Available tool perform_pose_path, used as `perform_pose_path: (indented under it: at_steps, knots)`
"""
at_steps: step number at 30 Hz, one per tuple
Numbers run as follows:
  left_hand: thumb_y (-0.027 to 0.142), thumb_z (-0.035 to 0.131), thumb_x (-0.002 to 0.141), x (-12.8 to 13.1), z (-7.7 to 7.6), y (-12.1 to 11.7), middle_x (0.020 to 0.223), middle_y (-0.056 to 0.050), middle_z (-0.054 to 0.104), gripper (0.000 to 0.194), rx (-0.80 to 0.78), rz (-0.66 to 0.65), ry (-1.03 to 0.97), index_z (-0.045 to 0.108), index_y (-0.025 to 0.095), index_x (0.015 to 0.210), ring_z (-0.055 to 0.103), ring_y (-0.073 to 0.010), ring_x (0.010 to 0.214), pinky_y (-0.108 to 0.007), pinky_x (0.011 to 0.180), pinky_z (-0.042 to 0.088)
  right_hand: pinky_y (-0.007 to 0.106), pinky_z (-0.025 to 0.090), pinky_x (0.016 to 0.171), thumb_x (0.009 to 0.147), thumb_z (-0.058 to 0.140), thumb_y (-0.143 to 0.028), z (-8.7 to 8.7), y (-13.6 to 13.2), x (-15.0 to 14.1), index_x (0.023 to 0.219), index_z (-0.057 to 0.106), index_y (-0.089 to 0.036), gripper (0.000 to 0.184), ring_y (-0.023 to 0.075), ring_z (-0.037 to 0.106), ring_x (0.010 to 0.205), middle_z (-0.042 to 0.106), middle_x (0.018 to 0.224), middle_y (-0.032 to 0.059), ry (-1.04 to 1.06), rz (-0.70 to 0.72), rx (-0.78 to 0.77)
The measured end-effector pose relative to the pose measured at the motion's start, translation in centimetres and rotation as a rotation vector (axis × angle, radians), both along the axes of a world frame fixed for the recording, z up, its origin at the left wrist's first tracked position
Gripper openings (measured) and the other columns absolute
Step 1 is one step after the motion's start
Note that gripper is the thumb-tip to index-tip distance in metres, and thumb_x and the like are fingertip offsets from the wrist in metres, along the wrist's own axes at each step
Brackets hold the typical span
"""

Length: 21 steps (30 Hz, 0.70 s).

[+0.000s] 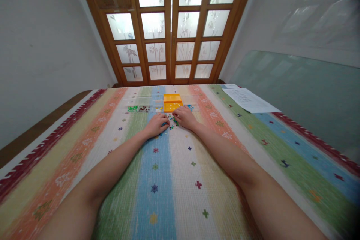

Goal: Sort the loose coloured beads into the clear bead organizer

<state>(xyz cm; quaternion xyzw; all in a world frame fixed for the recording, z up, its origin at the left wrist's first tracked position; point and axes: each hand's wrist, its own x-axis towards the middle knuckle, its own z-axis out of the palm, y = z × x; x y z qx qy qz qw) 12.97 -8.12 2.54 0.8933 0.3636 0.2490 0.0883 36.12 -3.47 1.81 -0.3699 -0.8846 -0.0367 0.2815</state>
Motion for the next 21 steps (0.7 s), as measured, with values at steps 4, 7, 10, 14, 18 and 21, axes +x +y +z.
perform_pose_path:
  at_steps: [4,7,10,14,18,21]
  knots:
    - [0.027,0.059,0.091,-0.8,0.0,0.9,0.097,-0.005,0.07,0.011,-0.069,0.114,-0.188,0.069,0.022,0.091,0.061,-0.0222,0.098,-0.037,0.094,0.047,0.037,0.037,0.09,0.095,0.061,-0.025,0.1,-0.5,-0.5,0.1,0.073,-0.022,0.013,0.0254,0.059,0.097,0.072,0.098,0.0089,-0.027,0.095,-0.012]
    - [0.028,0.056,0.091,-1.9,-0.3,1.9,0.091,-0.003,0.07,0.012,-0.15,0.23,-0.317,0.066,0.021,0.091,0.061,-0.0187,0.086,-0.031,0.08,0.048,0.036,0.038,0.089,0.095,0.061,-0.024,0.4,-0.9,-0.7,0.1,0.074,-0.023,0.014,0.0247,0.059,0.097,0.072,0.096,0.0078,-0.032,0.161,-0.038]
    - [0.029,0.055,0.09,-2.9,-0.8,2.8,0.084,-0.001,0.066,0.012,-0.176,0.32,-0.43,0.064,0.021,0.09,0.059,-0.0164,0.076,-0.029,0.073,0.046,0.036,0.039,0.089,0.096,0.061,-0.024,0.7,-1.4,-1.2,0.1,0.075,-0.024,0.015,0.0236,0.059,0.096,0.071,0.095,0.0062,-0.046,0.253,-0.075]
    - [0.03,0.055,0.088,-3.7,-1.6,3.8,0.079,0.0,0.063,0.013,-0.202,0.426,-0.568,0.063,0.021,0.091,0.058,-0.0159,0.073,-0.027,0.07,0.046,0.035,0.039,0.089,0.095,0.064,-0.027,0.8,-1.9,-1.9,0.102,0.077,-0.027,0.015,0.0228,0.058,0.097,0.069,0.097,0.0054,-0.085,0.354,-0.085]
    - [0.033,0.057,0.085,-4.0,-2.0,4.4,0.075,0.001,0.062,0.015,-0.272,0.468,-0.651,0.063,0.021,0.094,0.059,-0.0156,0.068,-0.026,0.065,0.045,0.035,0.041,0.089,0.094,0.065,-0.026,0.8,-2.0,-2.2,0.1,0.078,-0.027,0.014,0.0223,0.058,0.097,0.067,0.096,0.0057,-0.083,0.376,-0.093]
    - [0.033,0.058,0.085,-4.2,-2.1,4.5,0.072,0.001,0.063,0.014,-0.341,0.475,-0.733,0.062,0.022,0.093,0.06,-0.0153,0.064,-0.027,0.064,0.047,0.035,0.042,0.089,0.094,0.065,-0.025,0.9,-2.0,-2.1,0.098,0.078,-0.026,0.013,0.0218,0.058,0.096,0.067,0.097,0.0057,-0.07,0.368,-0.12]
